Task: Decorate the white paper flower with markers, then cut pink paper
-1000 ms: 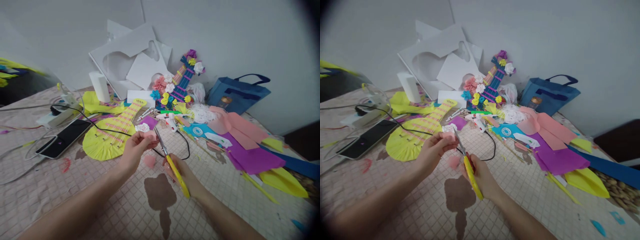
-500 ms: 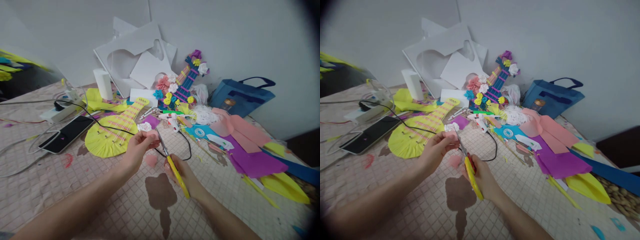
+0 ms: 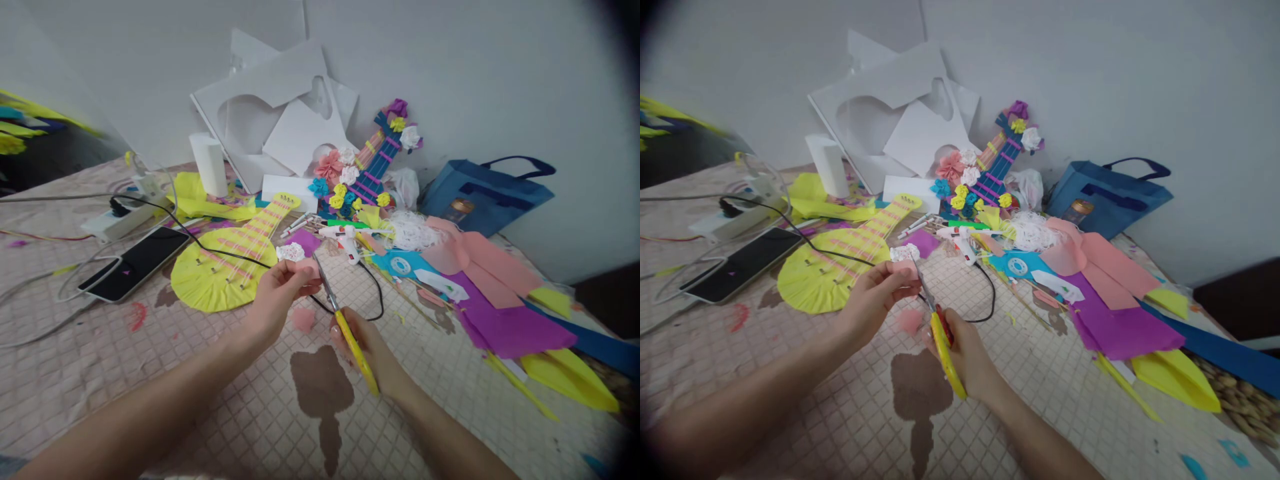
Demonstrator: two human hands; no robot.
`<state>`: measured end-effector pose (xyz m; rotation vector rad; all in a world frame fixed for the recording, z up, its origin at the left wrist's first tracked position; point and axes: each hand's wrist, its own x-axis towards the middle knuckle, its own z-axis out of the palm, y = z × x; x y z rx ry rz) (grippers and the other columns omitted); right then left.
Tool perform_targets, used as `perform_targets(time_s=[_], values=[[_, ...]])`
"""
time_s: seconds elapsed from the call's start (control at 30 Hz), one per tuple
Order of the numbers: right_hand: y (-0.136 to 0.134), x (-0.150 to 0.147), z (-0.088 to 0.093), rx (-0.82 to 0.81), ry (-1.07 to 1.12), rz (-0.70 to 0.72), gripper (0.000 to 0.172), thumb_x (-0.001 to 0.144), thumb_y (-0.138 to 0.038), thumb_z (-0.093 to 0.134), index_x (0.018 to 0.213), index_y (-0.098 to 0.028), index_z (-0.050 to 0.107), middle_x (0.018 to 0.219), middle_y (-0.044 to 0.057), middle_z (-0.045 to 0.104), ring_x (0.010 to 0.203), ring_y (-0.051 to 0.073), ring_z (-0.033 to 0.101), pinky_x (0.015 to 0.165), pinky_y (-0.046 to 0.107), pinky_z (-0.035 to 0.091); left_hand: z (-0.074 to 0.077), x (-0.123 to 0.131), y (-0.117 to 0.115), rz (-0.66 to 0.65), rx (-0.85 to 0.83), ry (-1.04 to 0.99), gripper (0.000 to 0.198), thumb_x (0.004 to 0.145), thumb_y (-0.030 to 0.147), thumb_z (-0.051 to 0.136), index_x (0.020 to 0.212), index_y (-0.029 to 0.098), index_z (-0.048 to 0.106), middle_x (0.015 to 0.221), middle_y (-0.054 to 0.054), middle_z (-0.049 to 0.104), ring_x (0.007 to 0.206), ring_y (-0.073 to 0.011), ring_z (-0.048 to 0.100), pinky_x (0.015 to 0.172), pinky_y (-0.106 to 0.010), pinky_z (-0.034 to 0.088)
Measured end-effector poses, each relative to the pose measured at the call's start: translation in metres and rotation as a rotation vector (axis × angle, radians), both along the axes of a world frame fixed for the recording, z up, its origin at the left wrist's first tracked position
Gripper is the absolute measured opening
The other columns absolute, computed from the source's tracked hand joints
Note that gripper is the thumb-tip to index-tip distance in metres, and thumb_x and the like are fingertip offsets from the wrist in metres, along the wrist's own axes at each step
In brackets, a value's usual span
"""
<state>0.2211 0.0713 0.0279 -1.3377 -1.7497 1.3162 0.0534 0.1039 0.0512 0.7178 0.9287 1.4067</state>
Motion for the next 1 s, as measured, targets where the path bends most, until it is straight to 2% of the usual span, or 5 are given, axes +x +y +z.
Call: perform_targets(time_s=[0.33, 0.47, 0.63, 0.83, 1.0], values=[[0.0, 0.001, -0.005, 0.022, 0.008, -0.024, 0.032, 0.08, -0.048, 0.06, 0.072, -0.022, 0.044, 0.057, -0.006, 0.039, 0.049, 0.009, 0.033, 0.043, 0.021, 0.027, 0.002, 0.0, 0.0, -0.001, 0.001, -0.001, 0.023, 0.068, 0.026, 0.075, 0.069, 0.015, 0.056, 0.066, 0.0, 0.065, 0.066, -0.013, 0.064, 0.073, -0.03, 0.052], [0.0, 0.0, -0.006, -0.041, 0.084, -0.02, 0.038, 0.079, -0.056, 0.058, 0.071, -0.022, 0.042, 0.052, -0.008, 0.036, 0.043, 0.008, 0.032, 0.04, 0.021, 0.025, 0.002, -0.001, 0.0, -0.009, -0.008, -0.008, 0.023, 0.068, 0.025, 0.075, 0.069, 0.015, 0.055, 0.068, 0.0, 0.066, 0.067, -0.0125, 0.064, 0.073, -0.028, 0.052], [0.004, 0.002, -0.002, -0.071, 0.216, -0.113, 0.049, 0.073, -0.068, 0.057, 0.075, -0.021, 0.046, 0.054, -0.007, 0.041, 0.042, 0.007, 0.035, 0.038, 0.021, 0.029, -0.005, 0.002, -0.003, -0.138, -0.048, 0.024, 0.025, 0.067, 0.028, 0.077, 0.07, 0.015, 0.055, 0.074, -0.001, 0.067, 0.072, -0.0125, 0.064, 0.074, -0.028, 0.051], [0.01, 0.004, 0.001, 0.009, 0.349, -0.272, 0.041, 0.065, -0.05, 0.075, 0.082, -0.021, 0.051, 0.063, -0.005, 0.05, 0.048, 0.008, 0.041, 0.044, 0.022, 0.035, -0.01, 0.008, -0.014, -0.293, -0.103, 0.272, 0.025, 0.071, 0.035, 0.074, 0.073, 0.016, 0.057, 0.067, 0.002, 0.061, 0.057, -0.0082, 0.052, 0.054, -0.022, 0.039], [0.011, 0.004, -0.009, -0.028, 0.498, -0.309, 0.032, 0.069, -0.037, 0.074, 0.085, -0.022, 0.05, 0.068, -0.006, 0.052, 0.05, 0.008, 0.045, 0.046, 0.022, 0.036, -0.008, 0.01, -0.017, -0.379, -0.058, 0.373, 0.024, 0.072, 0.036, 0.073, 0.072, 0.016, 0.06, 0.067, 0.002, 0.058, 0.061, -0.0093, 0.05, 0.054, -0.021, 0.035]])
